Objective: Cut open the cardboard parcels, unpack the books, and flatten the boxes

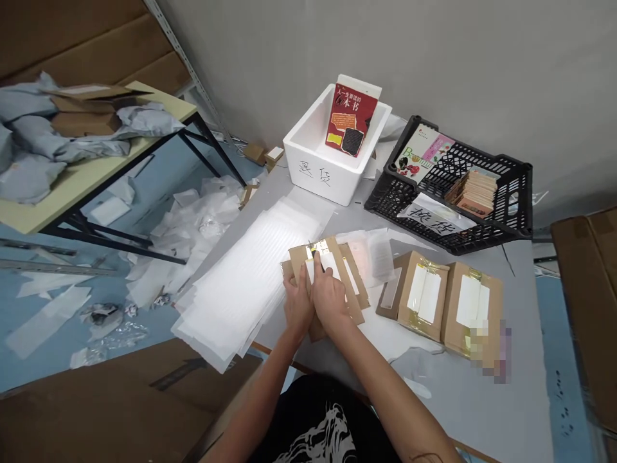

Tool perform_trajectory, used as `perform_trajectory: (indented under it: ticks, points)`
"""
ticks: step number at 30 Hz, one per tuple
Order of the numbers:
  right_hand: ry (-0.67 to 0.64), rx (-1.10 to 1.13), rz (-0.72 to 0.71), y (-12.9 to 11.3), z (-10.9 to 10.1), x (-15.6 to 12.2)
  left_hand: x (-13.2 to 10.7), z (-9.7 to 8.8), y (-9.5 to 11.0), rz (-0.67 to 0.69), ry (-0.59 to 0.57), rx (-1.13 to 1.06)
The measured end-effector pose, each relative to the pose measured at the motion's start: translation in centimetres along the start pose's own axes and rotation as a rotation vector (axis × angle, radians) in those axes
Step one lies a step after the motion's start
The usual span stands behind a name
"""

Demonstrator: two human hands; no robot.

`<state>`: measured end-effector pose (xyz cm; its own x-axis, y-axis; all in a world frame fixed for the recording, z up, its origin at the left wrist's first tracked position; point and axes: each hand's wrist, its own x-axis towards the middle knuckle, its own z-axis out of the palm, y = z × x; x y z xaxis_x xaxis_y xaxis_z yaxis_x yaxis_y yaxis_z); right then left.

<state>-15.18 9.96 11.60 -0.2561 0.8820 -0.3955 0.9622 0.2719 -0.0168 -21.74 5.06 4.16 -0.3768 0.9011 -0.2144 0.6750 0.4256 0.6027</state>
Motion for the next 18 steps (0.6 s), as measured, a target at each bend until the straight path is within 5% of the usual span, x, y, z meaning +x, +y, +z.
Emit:
perform_trajectory:
  ticks: [18]
  points:
    - [-0.010,-0.067,0.055,0.0,0.9,-1.0,0.0,0.0,0.1,-0.018,0.026,-0.033]
